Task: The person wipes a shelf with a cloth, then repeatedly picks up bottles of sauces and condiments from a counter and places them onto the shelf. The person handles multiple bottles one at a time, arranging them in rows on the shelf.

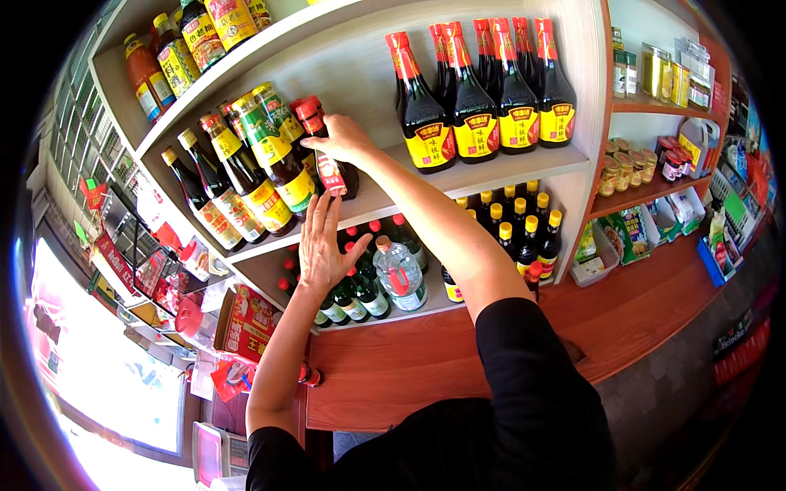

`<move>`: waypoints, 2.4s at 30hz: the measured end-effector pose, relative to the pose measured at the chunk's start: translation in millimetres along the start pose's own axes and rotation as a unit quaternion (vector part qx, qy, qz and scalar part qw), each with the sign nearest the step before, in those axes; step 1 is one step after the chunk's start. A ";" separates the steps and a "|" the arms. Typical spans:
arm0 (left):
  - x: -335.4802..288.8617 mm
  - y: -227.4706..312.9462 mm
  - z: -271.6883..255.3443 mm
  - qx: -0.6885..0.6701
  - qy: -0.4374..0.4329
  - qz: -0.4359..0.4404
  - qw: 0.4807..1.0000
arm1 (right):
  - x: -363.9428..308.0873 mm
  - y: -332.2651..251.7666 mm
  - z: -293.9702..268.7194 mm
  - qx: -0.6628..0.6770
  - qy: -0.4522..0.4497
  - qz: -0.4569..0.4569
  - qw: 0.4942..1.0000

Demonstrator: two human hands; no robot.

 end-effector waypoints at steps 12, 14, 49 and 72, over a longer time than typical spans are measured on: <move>2.6 -6.8 38.6 0.050 -0.016 -0.009 0.999 | -161.6 -4.0 -69.2 0.008 0.047 -0.166 0.985; 21.9 7.5 45.1 0.044 -0.035 0.009 0.998 | -218.2 26.5 -127.9 0.006 0.112 -0.152 0.982; 24.8 -14.6 33.9 -0.014 0.030 -0.087 0.996 | -375.0 271.1 -223.6 -0.032 0.105 0.271 0.956; -29.6 -1.5 -2.9 -0.033 0.076 -0.016 0.996 | -71.5 -6.8 6.5 0.025 -0.042 -0.087 0.995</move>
Point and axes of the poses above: each hand's wrist, its own x-axis towards the middle knuckle, its own z-axis out of the palm, y = z × x, the point moved 10 cm from there along x, towards the middle knuckle, and after that the axes turned 15 degrees about z, right-handed, at the moved point
